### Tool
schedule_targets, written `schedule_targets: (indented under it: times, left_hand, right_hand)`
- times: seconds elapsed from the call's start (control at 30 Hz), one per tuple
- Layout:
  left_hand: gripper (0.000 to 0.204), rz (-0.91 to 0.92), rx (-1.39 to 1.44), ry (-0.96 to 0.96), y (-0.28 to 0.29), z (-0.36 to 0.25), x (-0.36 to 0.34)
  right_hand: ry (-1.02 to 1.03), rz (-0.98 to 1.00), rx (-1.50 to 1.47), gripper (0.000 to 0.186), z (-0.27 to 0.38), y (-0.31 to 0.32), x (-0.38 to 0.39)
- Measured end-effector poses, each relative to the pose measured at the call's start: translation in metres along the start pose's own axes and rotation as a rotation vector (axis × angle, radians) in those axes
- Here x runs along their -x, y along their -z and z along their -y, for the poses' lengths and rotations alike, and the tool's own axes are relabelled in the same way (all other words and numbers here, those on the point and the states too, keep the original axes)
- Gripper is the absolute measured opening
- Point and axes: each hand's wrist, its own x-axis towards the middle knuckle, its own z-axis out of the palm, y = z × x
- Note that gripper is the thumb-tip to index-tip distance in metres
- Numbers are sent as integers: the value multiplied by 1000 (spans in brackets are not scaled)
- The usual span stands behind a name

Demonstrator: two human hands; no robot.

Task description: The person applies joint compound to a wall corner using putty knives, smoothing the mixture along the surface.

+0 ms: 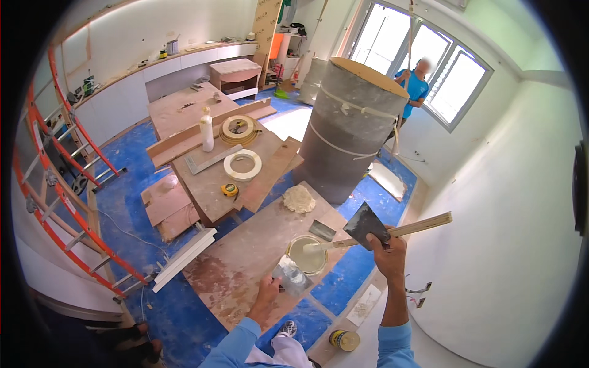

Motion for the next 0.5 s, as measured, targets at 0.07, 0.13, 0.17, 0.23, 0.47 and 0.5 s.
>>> schedule_targets:
  times: [0.07, 0.13, 0.17, 0.23, 0.47, 0.5]
  left_hand:
    - [21, 1, -3, -3, -2, 6, -10]
    - [21, 15, -22, -17, -14, 0, -21]
    - [21, 24, -21, -22, -17, -3, -23]
    - [22, 29, -17, -38, -18, -6, -29]
    - [23, 27, -71, -31, -27, -11, -35]
    - [23, 26, -69, -15, -29, -13, -33]
  right_hand:
    - [10, 18, -28, 16, 17, 12, -1]
    - [20, -5, -47, 16, 26, 31, 4]
    - [26, -10, -64, 15, 31, 36, 6]
    - [47, -13, -106, 14, 49, 40, 7]
    - [106, 37, -43, 14, 67, 42, 21]
    - [101, 54, -48, 14, 66, 38, 22]
